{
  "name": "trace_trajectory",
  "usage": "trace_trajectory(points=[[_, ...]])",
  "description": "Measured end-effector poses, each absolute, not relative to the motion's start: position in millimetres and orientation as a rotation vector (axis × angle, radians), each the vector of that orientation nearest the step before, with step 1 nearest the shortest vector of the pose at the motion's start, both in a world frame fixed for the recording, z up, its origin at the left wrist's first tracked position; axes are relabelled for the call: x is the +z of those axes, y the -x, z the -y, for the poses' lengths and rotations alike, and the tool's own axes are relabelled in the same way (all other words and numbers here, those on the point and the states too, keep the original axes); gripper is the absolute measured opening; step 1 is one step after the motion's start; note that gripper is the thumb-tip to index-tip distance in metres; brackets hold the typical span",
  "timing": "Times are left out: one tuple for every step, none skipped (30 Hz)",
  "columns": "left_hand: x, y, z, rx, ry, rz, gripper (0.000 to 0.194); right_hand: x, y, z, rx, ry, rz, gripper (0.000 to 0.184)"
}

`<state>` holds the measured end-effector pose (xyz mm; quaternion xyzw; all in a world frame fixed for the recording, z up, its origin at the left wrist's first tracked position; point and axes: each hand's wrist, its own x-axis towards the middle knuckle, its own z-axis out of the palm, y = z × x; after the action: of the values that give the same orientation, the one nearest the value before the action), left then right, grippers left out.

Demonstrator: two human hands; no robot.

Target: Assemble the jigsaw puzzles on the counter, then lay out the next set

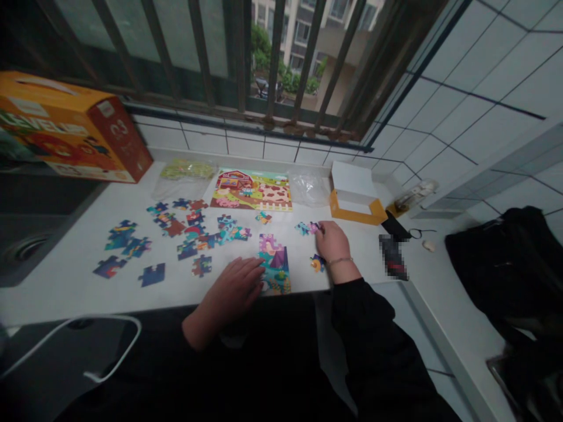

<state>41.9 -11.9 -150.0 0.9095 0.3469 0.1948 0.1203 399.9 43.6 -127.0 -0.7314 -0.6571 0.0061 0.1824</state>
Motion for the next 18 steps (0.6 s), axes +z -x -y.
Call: trace_trajectory(points=[[-149.5,-42.5,12.2,0.571,-2.656,-1.012,0.035,-126.0,-406.2,-52.5,0.059,2.047,1.916,0.032],[-149.2,-42.9,12.5,0.572,-2.656,-1.011,0.034,-124.7,-411.1,-60.4,0.103,2.026,1.976,0.034],[-149.2,-43.1,12.8,0.574,-2.657,-1.012,0.034,-123.2,-414.8,-67.3,0.143,2.005,2.029,0.036],[-149.6,-43.1,13.0,0.576,-2.658,-1.013,0.034,-121.5,-417.5,-72.9,0.176,1.991,2.067,0.036],[-150.2,-43.0,13.3,0.580,-2.661,-1.014,0.034,-119.9,-419.8,-77.3,0.203,1.987,2.096,0.035],[-150.9,-42.8,13.5,0.585,-2.665,-1.014,0.034,-118.4,-421.7,-80.6,0.226,1.989,2.118,0.034],[-151.8,-42.5,13.6,0.591,-2.669,-1.014,0.034,-117.2,-423.5,-82.8,0.244,1.997,2.131,0.034],[-152.5,-42.3,13.6,0.595,-2.672,-1.014,0.035,-116.2,-425.3,-84.1,0.260,2.010,2.136,0.033],[-153.1,-42.2,13.6,0.596,-2.674,-1.012,0.035,-115.4,-427.1,-84.7,0.274,2.027,2.134,0.034],[-153.4,-42.3,13.5,0.594,-2.675,-1.010,0.035,-114.9,-428.8,-84.5,0.289,2.044,2.127,0.034],[-153.3,-42.4,13.4,0.592,-2.676,-1.011,0.035,-114.5,-430.4,-83.8,0.304,2.059,2.117,0.033],[-152.9,-42.6,13.3,0.587,-2.679,-1.012,0.035,-114.2,-431.8,-82.6,0.317,2.070,2.107,0.031],[-152.2,-42.8,13.2,0.583,-2.683,-1.012,0.035,-113.9,-433.0,-80.9,0.327,2.077,2.098,0.029],[-151.4,-43.0,13.2,0.577,-2.687,-1.012,0.035,-113.6,-433.8,-78.9,0.329,2.080,2.086,0.027],[-150.6,-43.2,13.2,0.571,-2.691,-1.012,0.034,-113.4,-434.4,-76.8,0.322,2.083,2.069,0.025],[-149.8,-43.3,13.2,0.566,-2.694,-1.012,0.034,-113.2,-434.7,-74.5,0.309,2.086,2.048,0.022],[-149.3,-43.4,13.3,0.563,-2.696,-1.013,0.033,-113.2,-434.7,-72.3,0.288,2.094,2.025,0.020],[-149.0,-43.3,13.3,0.562,-2.697,-1.013,0.033,-113.3,-434.3,-70.3,0.268,2.103,1.994,0.019]])
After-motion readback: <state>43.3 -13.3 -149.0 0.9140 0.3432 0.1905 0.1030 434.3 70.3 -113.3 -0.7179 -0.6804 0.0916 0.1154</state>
